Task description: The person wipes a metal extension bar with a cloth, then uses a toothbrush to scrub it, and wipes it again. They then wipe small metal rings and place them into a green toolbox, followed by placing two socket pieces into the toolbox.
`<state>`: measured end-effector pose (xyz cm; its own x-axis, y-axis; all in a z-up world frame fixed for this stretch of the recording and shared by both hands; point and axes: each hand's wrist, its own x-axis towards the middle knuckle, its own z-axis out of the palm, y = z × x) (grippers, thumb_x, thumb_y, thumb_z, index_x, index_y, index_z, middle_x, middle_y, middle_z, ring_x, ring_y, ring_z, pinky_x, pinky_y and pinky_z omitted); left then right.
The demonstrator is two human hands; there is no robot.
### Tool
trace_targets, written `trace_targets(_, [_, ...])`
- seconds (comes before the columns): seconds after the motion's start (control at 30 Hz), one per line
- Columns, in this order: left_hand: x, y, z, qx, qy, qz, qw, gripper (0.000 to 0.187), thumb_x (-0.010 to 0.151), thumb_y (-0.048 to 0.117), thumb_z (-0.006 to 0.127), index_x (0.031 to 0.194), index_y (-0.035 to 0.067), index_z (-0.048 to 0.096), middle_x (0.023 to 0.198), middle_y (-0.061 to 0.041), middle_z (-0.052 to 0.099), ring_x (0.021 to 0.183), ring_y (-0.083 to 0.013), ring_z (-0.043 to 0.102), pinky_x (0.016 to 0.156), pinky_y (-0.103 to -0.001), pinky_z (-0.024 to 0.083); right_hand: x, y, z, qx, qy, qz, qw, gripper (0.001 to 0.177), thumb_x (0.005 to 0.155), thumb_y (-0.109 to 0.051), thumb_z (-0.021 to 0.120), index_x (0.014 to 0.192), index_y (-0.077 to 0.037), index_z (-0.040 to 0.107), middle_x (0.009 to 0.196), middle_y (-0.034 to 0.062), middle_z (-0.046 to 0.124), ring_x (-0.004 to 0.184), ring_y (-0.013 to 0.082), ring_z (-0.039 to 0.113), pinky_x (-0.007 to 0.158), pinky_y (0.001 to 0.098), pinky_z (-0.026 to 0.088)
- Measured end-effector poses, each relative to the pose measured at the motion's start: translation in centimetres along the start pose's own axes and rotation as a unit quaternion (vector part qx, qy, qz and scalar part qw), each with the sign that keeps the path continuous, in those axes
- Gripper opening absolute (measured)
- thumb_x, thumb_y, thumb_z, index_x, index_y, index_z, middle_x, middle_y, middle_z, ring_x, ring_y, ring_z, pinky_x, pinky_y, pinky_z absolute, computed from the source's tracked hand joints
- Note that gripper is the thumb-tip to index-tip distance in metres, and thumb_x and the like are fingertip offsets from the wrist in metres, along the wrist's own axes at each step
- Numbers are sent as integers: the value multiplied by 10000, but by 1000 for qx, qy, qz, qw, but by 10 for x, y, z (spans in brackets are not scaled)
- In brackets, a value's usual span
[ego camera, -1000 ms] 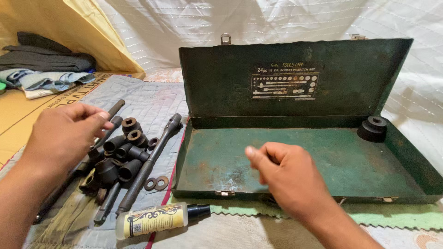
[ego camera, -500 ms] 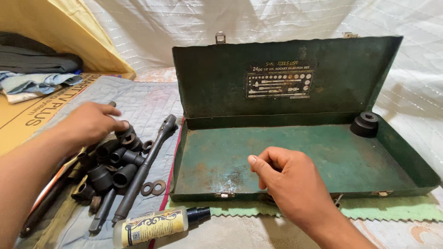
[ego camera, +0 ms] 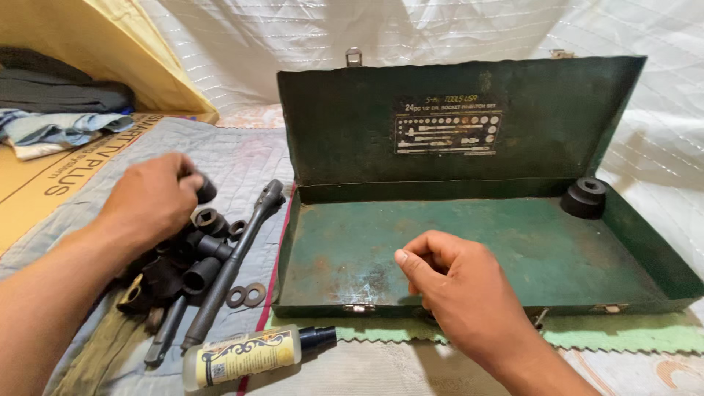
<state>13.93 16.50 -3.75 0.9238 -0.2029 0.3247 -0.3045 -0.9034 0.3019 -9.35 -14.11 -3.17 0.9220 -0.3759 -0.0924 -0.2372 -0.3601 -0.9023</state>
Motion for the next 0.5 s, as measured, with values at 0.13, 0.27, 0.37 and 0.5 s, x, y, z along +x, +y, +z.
trace_targets(0.13, [-14,45,-44,-65,-12,-36,997,298,1011,310,625,1108,64,764,859,-254,745,811,-378,703,758,-482,541,1,-5,6,-29,28,-32,999,334,867,-286,763,1138,-94,737,767,29,701,654,95,575,595,286,502])
trace_targets(0.27, [-42,95,-65,-110,-75,-20,991,299,988,317,640,1128,88,771,769,-190,749,687,-279,697,656,-426,559,5,-12,12,18,-15,-121,992,584,813,-229,807,1353,-104,625,1086,27,684,815,105,648,689,281,575])
trace_targets(0.37, [-73,126,-68,-141,-72,100,982,289,878,306,650,969,70,790,718,-135,743,656,-223,687,655,-379,545,4,-17,20,75,-78,-123,987,771,757,-189,846,1455,-153,520,1213,13,684,840,122,640,674,312,593])
trace_targets(0.5, [-100,161,-61,-252,-111,133,952,278,884,302,685,972,54,774,751,-97,784,676,-184,733,660,-344,572,1,-22,30,99,-118,-95,983,659,771,-162,813,1384,-155,573,1066,-31,686,762,96,628,618,290,561])
